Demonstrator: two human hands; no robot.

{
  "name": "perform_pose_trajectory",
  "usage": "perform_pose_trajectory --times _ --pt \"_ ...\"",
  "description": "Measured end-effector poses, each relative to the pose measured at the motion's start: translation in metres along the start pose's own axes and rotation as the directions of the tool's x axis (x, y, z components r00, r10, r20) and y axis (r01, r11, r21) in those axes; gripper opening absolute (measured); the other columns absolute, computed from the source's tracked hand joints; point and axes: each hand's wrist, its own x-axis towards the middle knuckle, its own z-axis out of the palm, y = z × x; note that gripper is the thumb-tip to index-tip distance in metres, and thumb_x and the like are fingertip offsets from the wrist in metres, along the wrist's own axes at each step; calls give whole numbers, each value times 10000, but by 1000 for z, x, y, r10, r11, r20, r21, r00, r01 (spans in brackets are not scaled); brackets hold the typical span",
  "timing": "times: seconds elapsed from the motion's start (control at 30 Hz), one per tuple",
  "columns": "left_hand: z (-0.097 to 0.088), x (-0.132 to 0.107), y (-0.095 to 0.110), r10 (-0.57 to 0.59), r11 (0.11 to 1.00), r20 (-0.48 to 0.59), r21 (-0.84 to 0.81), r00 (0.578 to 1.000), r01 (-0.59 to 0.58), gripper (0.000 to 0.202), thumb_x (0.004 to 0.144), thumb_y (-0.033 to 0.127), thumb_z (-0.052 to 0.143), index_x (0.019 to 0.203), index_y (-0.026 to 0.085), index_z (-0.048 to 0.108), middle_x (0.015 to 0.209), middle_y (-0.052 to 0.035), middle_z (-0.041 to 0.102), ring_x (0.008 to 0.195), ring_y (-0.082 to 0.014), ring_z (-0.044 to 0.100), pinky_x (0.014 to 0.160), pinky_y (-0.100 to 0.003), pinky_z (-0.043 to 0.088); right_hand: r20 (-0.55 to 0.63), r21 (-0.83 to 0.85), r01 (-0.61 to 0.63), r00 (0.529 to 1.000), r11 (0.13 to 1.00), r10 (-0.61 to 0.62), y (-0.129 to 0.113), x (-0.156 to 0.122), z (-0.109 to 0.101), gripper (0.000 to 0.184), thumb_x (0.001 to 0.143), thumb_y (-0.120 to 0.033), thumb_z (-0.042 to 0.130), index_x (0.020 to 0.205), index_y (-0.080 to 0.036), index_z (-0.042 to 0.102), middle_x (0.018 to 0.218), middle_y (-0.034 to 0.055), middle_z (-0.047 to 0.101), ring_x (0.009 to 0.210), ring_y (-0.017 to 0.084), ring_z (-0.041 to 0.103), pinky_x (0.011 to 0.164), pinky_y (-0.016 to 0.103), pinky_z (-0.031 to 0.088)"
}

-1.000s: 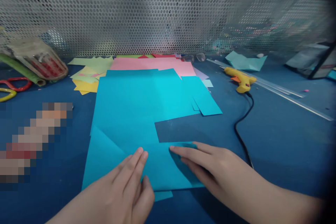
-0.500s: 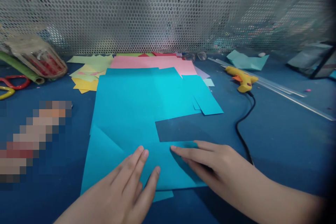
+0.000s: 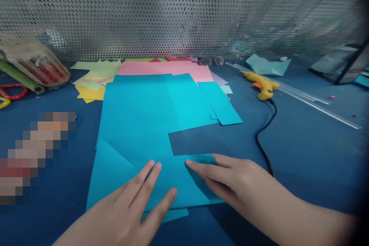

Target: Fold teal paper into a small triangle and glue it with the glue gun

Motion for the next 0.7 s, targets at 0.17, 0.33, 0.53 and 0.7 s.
perform_pose_trajectory --times 0.17,0.33,0.53,0.7 --pt "-3 -1 0 20 1000 71 -23 997 -19 864 861 133 601 1560 283 116 1444 -187 505 1332 -328 484 914 -378 554 29 67 -24 999 997 22 0 -1 -2 322 932 -124 510 1145 -203 738 800 62 762 575 215 720 487 289 587" --pt "4 -5 -2 9 993 -10 -116 1000 -11 733 938 335 574 1552 286 177 1475 -174 469 1299 -351 517 839 -384 589 18 190 -71 997 979 69 1 -1 -1 323 942 -125 500 1120 -235 746 824 38 776 786 207 752 645 263 606" --pt "0 -4 -4 67 996 5 -53 998 -66 706 945 297 531 1554 245 177 1447 -216 491 1315 -349 498 798 -368 601 69 275 -127 991 953 112 4 1 -1 330 959 -151 497 1140 -279 741 784 13 770 716 178 742 768 284 606" --pt "2 -3 -5 51 995 17 -91 999 -49 692 943 341 549 1548 273 219 1486 -183 455 1317 -348 495 799 -354 602 52 265 -117 993 957 107 4 0 -1 319 964 -157 496 1136 -260 745 803 28 770 752 197 747 744 297 609"
